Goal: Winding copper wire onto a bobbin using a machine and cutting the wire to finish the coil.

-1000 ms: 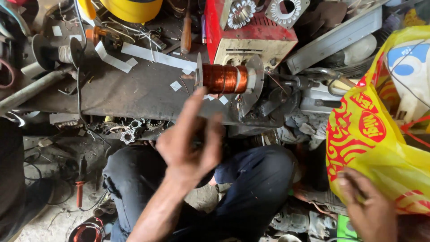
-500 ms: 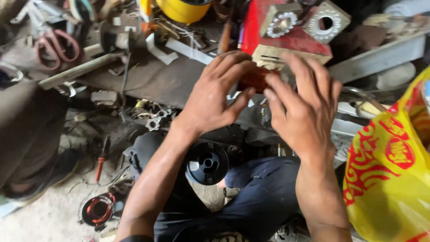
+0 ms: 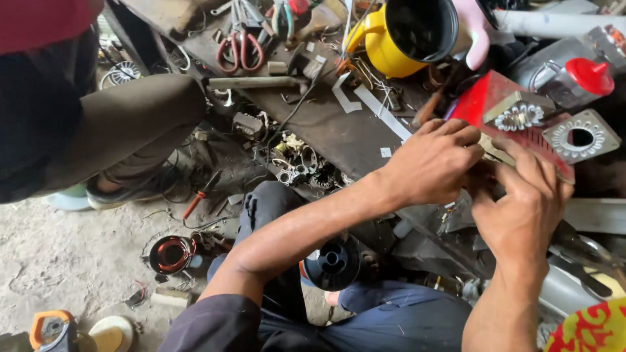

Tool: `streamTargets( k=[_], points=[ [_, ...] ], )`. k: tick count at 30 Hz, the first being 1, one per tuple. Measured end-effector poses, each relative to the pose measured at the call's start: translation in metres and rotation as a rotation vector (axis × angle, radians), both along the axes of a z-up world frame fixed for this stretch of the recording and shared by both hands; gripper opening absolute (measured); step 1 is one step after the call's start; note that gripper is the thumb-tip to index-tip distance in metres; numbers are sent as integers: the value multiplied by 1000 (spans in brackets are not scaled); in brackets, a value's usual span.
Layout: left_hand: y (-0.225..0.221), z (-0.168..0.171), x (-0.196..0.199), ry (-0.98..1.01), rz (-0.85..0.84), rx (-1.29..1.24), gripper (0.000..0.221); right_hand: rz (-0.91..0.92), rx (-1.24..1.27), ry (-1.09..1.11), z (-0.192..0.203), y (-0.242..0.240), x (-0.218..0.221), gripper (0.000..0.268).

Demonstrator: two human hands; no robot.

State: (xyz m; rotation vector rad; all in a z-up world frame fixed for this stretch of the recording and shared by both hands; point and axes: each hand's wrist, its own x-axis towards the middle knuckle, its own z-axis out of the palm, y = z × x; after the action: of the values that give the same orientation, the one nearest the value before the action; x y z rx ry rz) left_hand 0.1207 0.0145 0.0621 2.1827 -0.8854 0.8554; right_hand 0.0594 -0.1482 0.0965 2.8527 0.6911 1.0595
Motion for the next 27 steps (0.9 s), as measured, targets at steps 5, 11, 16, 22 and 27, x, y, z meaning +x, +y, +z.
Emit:
streamTargets(
  k=[5, 11, 16, 22, 27],
  points=[
    [-7, -4, 3, 14, -9, 38, 22, -2, 74, 61, -9, -11, 7, 9],
    [-10, -8, 4, -47, 33, 123, 15, -91, -25, -12, -6, -9, 5, 14],
    [-12, -7, 6, -37, 41, 135, 18, -66, -29, 3, -3, -14, 1, 7],
    [-1, -1, 4, 1, 12, 118, 5, -17, 10, 63, 3, -13, 0, 26],
    [-2, 4, 0, 27, 28, 138, 12, 32, 88, 93, 12, -7, -7, 26]
  ],
)
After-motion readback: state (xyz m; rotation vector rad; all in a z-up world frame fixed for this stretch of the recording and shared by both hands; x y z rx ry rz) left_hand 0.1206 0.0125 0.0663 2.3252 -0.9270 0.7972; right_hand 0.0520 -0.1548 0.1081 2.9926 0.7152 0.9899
